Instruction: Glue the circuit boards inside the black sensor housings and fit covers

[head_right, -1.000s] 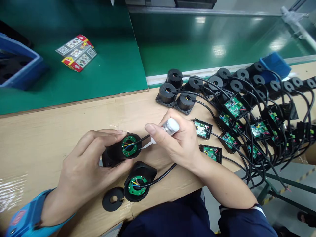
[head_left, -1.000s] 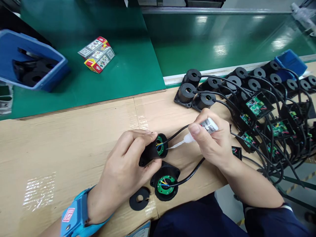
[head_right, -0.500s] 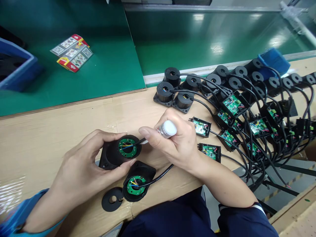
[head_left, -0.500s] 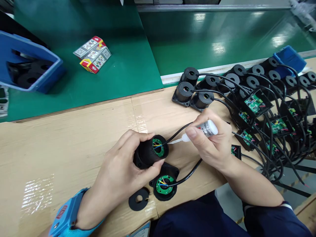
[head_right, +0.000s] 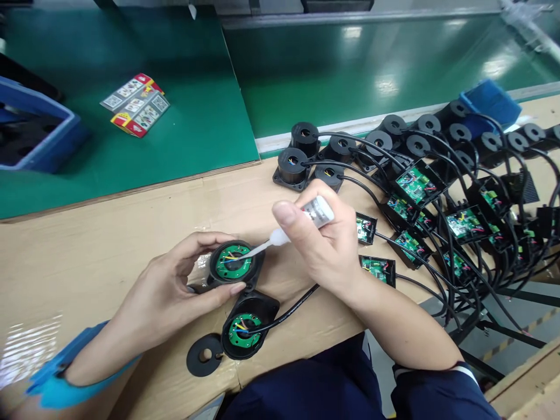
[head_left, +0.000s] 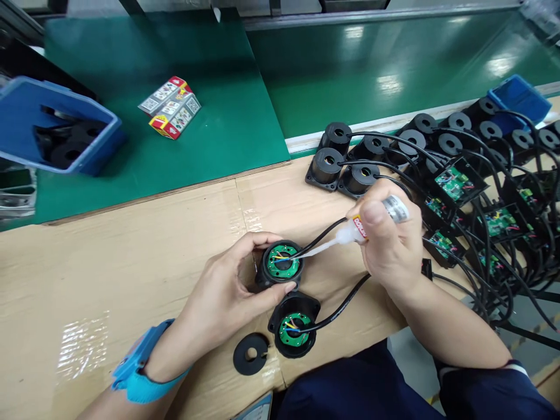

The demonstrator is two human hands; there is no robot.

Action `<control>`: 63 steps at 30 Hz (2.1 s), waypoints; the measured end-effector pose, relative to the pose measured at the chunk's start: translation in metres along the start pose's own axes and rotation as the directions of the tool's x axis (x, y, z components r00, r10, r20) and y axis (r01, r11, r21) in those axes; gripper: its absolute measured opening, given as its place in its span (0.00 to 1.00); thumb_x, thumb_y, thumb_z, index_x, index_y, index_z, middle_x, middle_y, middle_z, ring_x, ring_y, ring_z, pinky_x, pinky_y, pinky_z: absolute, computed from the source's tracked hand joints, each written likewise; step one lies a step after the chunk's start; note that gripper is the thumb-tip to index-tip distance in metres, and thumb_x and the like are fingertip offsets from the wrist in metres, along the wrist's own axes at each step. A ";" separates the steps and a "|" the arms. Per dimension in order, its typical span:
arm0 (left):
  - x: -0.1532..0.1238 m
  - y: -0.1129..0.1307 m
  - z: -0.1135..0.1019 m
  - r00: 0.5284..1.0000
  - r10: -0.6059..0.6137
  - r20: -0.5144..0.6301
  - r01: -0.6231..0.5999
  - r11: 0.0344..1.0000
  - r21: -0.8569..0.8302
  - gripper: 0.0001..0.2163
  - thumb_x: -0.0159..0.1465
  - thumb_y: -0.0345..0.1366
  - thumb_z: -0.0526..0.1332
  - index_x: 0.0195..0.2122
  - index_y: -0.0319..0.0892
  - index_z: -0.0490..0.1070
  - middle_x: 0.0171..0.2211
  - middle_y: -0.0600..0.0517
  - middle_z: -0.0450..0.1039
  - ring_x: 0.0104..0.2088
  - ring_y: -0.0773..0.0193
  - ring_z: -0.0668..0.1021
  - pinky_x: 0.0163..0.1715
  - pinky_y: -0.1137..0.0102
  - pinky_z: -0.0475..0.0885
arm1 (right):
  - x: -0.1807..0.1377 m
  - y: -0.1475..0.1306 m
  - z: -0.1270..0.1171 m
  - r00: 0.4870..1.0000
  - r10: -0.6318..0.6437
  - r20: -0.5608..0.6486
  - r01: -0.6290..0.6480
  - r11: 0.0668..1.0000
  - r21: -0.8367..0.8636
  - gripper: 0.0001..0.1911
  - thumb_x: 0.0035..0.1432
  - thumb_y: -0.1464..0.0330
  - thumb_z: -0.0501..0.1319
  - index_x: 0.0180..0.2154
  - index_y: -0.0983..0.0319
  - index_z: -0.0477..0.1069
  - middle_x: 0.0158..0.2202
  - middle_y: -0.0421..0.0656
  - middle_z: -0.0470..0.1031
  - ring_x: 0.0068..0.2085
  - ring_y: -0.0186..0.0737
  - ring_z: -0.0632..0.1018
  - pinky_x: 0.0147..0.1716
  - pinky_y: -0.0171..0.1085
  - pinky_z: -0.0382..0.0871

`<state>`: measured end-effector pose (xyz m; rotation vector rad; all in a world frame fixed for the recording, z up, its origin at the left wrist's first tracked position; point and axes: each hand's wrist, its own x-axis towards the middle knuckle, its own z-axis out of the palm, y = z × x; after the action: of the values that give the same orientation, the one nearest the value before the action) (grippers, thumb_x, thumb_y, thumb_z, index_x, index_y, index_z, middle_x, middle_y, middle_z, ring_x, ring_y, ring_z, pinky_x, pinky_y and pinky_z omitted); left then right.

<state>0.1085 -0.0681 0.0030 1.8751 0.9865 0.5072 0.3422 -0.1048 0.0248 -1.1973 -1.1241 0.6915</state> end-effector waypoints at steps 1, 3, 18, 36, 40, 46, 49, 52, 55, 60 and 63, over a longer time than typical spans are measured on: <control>0.001 -0.001 0.001 1.000 0.001 0.020 0.000 1.000 -0.029 0.22 0.62 0.42 0.71 0.56 0.52 0.69 0.53 0.51 0.77 0.55 0.55 0.80 0.52 0.62 0.79 | 0.001 0.000 0.002 1.000 0.022 0.018 -0.022 0.999 0.029 0.20 0.66 0.53 0.66 0.28 0.58 0.67 0.22 0.35 0.69 0.22 0.30 0.66 0.21 0.35 0.59; 0.002 -0.003 0.003 0.999 0.008 0.053 -0.003 0.996 -0.088 0.23 0.64 0.42 0.71 0.58 0.52 0.67 0.57 0.50 0.76 0.58 0.55 0.79 0.55 0.61 0.79 | 0.003 0.000 0.007 0.997 0.038 0.072 -0.042 0.997 0.059 0.19 0.66 0.55 0.67 0.28 0.58 0.66 0.23 0.34 0.69 0.22 0.29 0.66 0.22 0.34 0.60; 0.000 -0.006 0.009 0.993 -0.018 0.114 0.041 0.978 -0.204 0.25 0.65 0.39 0.71 0.60 0.51 0.64 0.57 0.48 0.74 0.59 0.52 0.78 0.57 0.57 0.78 | -0.001 -0.002 0.016 0.972 0.058 0.229 -0.067 0.997 0.034 0.20 0.63 0.61 0.69 0.27 0.59 0.63 0.23 0.32 0.64 0.24 0.28 0.66 0.24 0.31 0.61; -0.002 -0.007 0.009 0.995 0.018 0.094 0.000 0.982 -0.187 0.23 0.64 0.39 0.72 0.58 0.55 0.66 0.55 0.52 0.75 0.57 0.57 0.79 0.57 0.61 0.78 | -0.002 0.000 0.016 0.983 0.016 0.183 -0.026 0.998 0.054 0.19 0.64 0.62 0.69 0.27 0.59 0.63 0.24 0.32 0.62 0.25 0.27 0.66 0.25 0.30 0.63; -0.003 -0.007 0.007 0.994 -0.007 0.113 0.027 0.984 -0.176 0.24 0.64 0.40 0.71 0.58 0.53 0.66 0.56 0.50 0.76 0.58 0.54 0.79 0.57 0.58 0.78 | -0.006 -0.004 0.016 0.968 0.087 0.234 -0.102 0.993 0.055 0.18 0.63 0.61 0.69 0.28 0.58 0.63 0.23 0.32 0.64 0.25 0.29 0.68 0.24 0.32 0.62; 0.003 -0.007 0.009 0.992 -0.001 0.122 0.014 0.994 -0.109 0.22 0.66 0.41 0.69 0.58 0.52 0.64 0.57 0.50 0.75 0.58 0.55 0.79 0.55 0.59 0.78 | -0.003 0.003 0.009 0.986 0.104 0.131 -0.103 0.995 -0.018 0.19 0.64 0.55 0.68 0.28 0.59 0.67 0.24 0.34 0.67 0.25 0.29 0.67 0.25 0.32 0.63; 0.005 0.001 0.004 0.984 0.023 0.178 -0.015 0.999 -0.048 0.22 0.67 0.43 0.69 0.59 0.51 0.64 0.60 0.48 0.74 0.59 0.54 0.78 0.58 0.57 0.76 | 0.001 0.010 0.002 0.966 0.258 -0.003 -0.256 0.962 0.099 0.21 0.62 0.49 0.67 0.31 0.59 0.70 0.23 0.34 0.68 0.22 0.29 0.66 0.21 0.31 0.60; 0.007 0.004 -0.025 0.986 0.091 0.139 -0.109 0.985 0.131 0.24 0.68 0.49 0.65 0.62 0.50 0.64 0.62 0.49 0.72 0.60 0.56 0.77 0.60 0.60 0.75 | 0.010 0.013 -0.002 0.910 0.414 -0.026 -0.396 0.886 0.241 0.22 0.54 0.48 0.73 0.39 0.58 0.77 0.27 0.38 0.76 0.25 0.32 0.73 0.23 0.31 0.66; 0.012 -0.006 -0.087 0.967 0.113 -0.230 0.020 0.862 0.507 0.19 0.73 0.50 0.56 0.61 0.50 0.66 0.59 0.51 0.75 0.57 0.59 0.78 0.58 0.64 0.75 | 0.024 0.007 0.000 0.869 0.492 0.046 -0.488 0.840 0.239 0.26 0.49 0.53 0.77 0.47 0.57 0.80 0.39 0.43 0.82 0.37 0.37 0.80 0.35 0.34 0.75; 0.041 -0.040 -0.206 0.839 0.092 -0.537 0.327 0.704 0.630 0.13 0.71 0.42 0.57 0.50 0.40 0.73 0.48 0.42 0.76 0.52 0.48 0.79 0.56 0.54 0.73 | 0.062 0.013 0.031 0.925 0.294 0.240 -0.315 0.948 0.055 0.19 0.62 0.56 0.69 0.51 0.57 0.75 0.48 0.46 0.82 0.50 0.41 0.80 0.46 0.38 0.73; 0.068 -0.053 -0.241 0.888 0.039 -0.459 0.334 0.630 0.701 0.11 0.70 0.41 0.62 0.46 0.39 0.75 0.49 0.44 0.76 0.48 0.53 0.80 0.54 0.53 0.75 | 0.097 0.046 0.064 0.934 0.110 0.339 -0.117 0.993 0.001 0.12 0.65 0.60 0.67 0.47 0.58 0.72 0.44 0.45 0.82 0.45 0.40 0.81 0.42 0.38 0.75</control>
<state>-0.0389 0.1299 0.0701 2.4425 1.8865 0.4402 0.3207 0.0171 0.0085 -1.1588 -1.3347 1.0257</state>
